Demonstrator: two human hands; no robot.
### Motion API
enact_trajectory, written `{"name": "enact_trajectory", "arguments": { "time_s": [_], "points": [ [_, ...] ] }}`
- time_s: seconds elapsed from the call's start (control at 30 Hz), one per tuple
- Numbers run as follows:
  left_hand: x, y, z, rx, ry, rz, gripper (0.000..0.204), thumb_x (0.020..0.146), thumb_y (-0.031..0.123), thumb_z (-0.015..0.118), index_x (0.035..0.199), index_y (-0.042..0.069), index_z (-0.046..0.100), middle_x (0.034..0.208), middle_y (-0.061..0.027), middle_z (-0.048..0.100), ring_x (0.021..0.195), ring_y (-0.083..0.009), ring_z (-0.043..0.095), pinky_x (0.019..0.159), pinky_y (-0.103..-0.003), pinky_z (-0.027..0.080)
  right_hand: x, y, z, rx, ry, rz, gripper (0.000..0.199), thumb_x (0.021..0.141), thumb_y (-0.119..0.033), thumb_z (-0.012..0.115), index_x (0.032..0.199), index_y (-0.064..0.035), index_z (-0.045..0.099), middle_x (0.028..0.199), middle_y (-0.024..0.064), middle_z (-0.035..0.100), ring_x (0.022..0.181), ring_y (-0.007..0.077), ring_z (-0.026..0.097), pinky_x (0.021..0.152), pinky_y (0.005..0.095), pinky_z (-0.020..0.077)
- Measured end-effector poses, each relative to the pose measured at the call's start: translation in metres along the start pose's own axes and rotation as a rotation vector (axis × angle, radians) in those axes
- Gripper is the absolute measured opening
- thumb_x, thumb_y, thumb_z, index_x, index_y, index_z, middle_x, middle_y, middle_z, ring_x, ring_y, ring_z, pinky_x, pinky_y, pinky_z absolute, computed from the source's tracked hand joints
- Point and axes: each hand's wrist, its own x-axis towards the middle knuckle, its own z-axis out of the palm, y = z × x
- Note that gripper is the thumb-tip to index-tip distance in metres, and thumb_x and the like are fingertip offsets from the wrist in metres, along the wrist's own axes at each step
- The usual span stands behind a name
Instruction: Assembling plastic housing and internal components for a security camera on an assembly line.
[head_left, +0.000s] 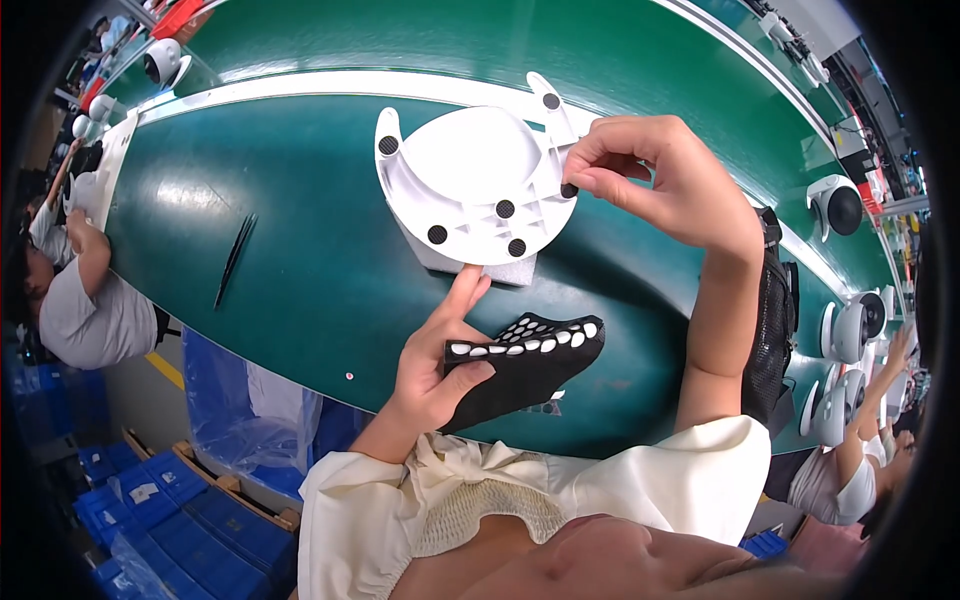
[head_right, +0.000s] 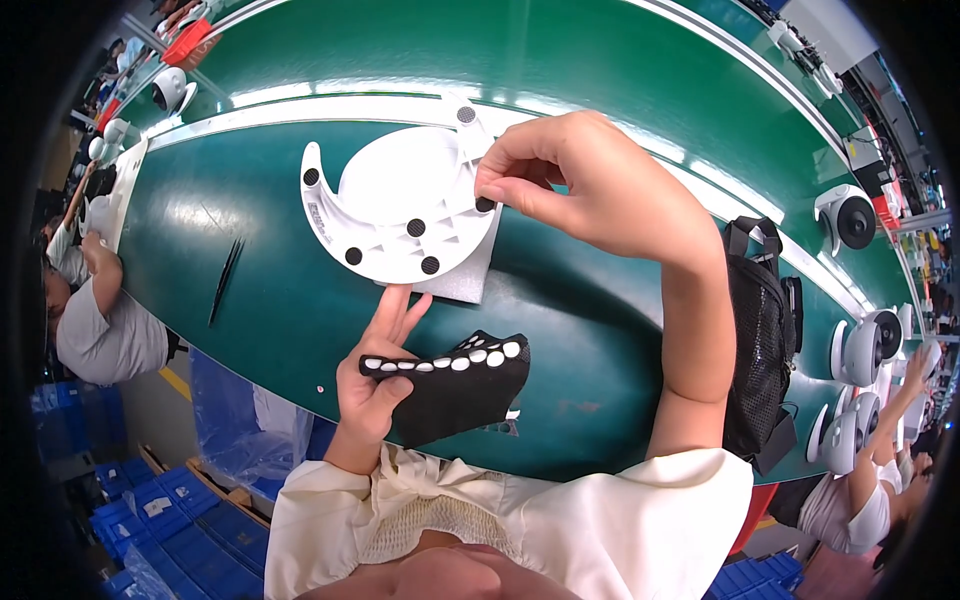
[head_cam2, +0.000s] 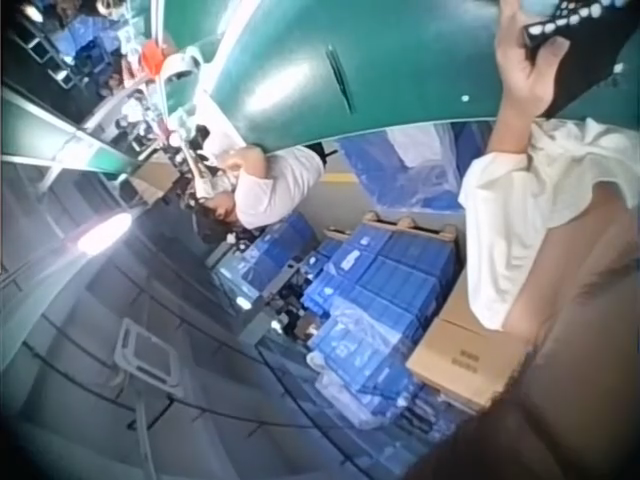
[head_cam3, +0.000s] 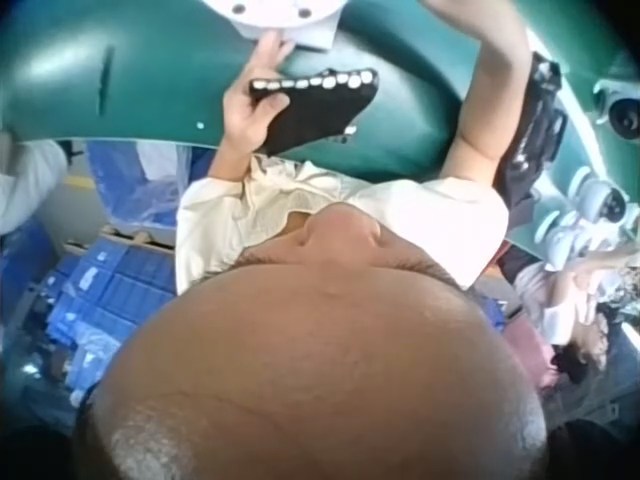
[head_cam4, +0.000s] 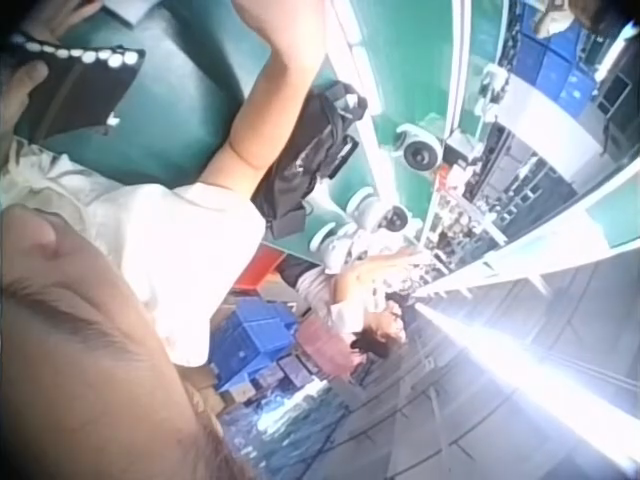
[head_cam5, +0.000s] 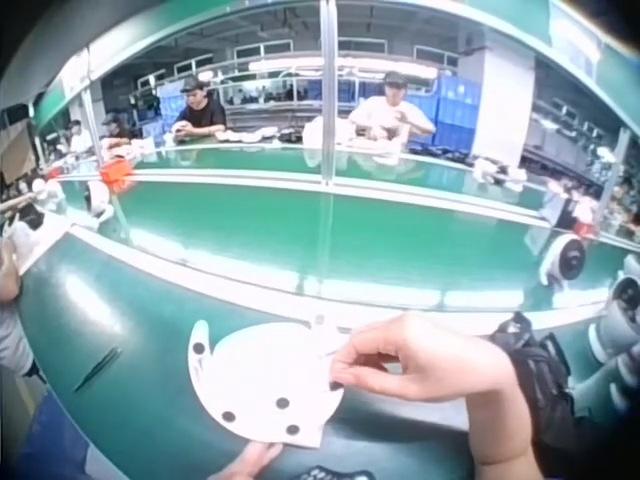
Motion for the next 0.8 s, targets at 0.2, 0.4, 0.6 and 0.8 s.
{"name": "enact_trajectory", "arguments": {
  "time_s": [0.2, 0.4, 0.6, 0.8],
  "points": [
    [-0.003, 0.002, 0.002, 0.006, 0.055, -0.078, 0.027, 0.082, 0.026, 0.059, 0.078, 0.001, 0.051, 0.133, -0.0368, 0.019, 0.128, -0.0459, 0.013, 0.099, -0.058, 0.016, -0.002, -0.002, 0.001, -0.087, 0.025, -0.035, 0.011, 0.075, -0.004, 0.061, 0.081, 0.0052, 0.061, 0.069, 0.0113, 0.061, 0.061, 0.0149, 0.057, 0.059, 0.0264, 0.0463],
    [-0.002, 0.003, 0.004, 0.004, 0.058, -0.075, 0.027, 0.082, 0.026, 0.059, 0.077, 0.001, 0.05, 0.132, -0.0373, 0.02, 0.128, -0.0447, 0.014, 0.099, -0.057, 0.017, -0.007, -0.009, 0.007, -0.156, 0.127, -0.072, 0.008, 0.07, 0.0, 0.061, 0.077, 0.0048, 0.06, 0.066, 0.0116, 0.059, 0.058, 0.0188, 0.057, 0.057, 0.0271, 0.0461],
    [-0.004, 0.001, -0.002, 0.01, 0.064, -0.09, 0.026, 0.082, 0.026, 0.059, 0.078, 0.001, 0.051, 0.132, -0.0369, 0.02, 0.129, -0.0442, 0.014, 0.1, -0.057, 0.017, -0.003, -0.01, 0.015, -0.217, 0.201, -0.095, 0.011, 0.068, 0.001, 0.062, 0.073, 0.0033, 0.053, 0.062, 0.0106, 0.056, 0.056, 0.0196, 0.056, 0.054, 0.0273, 0.0448],
    [0.001, -0.002, 0.0, -0.035, 0.039, 0.002, 0.01, 0.073, 0.001, 0.056, 0.081, -0.005, 0.052, 0.13, -0.038, 0.024, 0.127, -0.0414, 0.023, 0.102, -0.051, 0.017, -0.004, -0.003, -0.002, -0.121, 0.145, 0.131, 0.02, 0.077, -0.008, 0.064, 0.083, 0.0006, 0.047, 0.063, 0.0045, 0.056, 0.056, 0.0089, 0.052, 0.048, 0.0224, 0.0412]
  ]
}}
